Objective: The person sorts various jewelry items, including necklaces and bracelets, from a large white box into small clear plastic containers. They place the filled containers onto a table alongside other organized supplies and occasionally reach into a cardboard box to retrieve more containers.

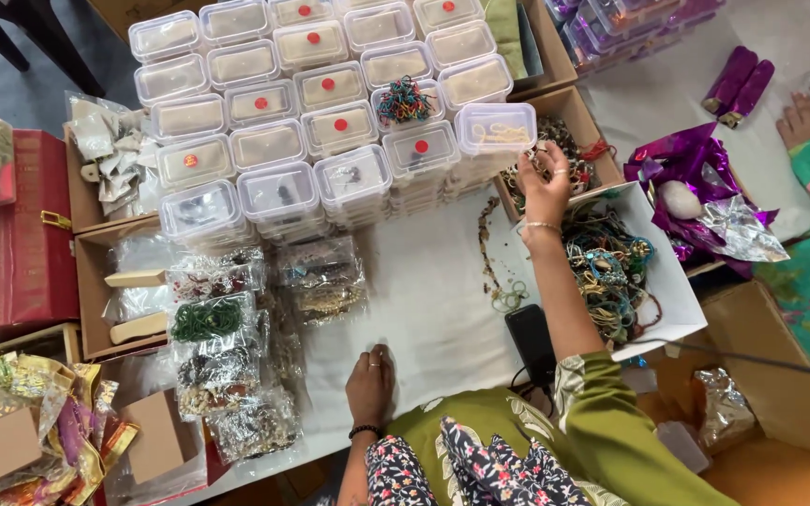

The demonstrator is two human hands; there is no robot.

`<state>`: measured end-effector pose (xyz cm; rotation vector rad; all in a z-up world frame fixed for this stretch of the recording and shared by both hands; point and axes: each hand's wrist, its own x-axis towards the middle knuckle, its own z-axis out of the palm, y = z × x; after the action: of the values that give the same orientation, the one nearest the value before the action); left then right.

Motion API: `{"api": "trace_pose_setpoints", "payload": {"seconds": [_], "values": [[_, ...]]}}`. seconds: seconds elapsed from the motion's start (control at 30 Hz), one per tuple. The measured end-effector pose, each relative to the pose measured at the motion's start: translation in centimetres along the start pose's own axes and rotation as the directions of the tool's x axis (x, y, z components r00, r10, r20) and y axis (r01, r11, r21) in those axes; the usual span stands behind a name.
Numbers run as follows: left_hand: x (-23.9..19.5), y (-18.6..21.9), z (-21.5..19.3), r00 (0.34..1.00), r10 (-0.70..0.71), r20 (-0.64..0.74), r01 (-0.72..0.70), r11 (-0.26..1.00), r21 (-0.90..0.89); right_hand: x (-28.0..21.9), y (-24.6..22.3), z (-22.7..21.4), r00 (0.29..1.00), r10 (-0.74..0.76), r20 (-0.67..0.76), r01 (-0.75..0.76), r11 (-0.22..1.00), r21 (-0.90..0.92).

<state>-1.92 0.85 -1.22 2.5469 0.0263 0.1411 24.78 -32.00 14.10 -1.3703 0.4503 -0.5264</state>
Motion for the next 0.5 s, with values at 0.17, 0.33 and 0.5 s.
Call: {"api": "trace_pose_setpoints", "payload": {"seconds": [0.17,0.33,0.5], "values": [[0.1,-0.1,0.2,1.000,0.012,0.005,-0.012,1.000,0.000,2.4,0.6,0.6,0.985,-0.074,0.155,0.082,0.996,-0.045],[0.1,-0.4,0.3,1.000,0.030,-0.005,-0.030,0.999,0.013,3.9,1.2,0.8,0.974,-0.082,0.212,0.087,0.996,-0.014],[0.0,-0.4,0.5,1.000,0.021,0.000,-0.021,1.000,0.017,3.9,1.7,-0.3,0.974,-0.028,0.224,0.017,0.999,0.050]]}}
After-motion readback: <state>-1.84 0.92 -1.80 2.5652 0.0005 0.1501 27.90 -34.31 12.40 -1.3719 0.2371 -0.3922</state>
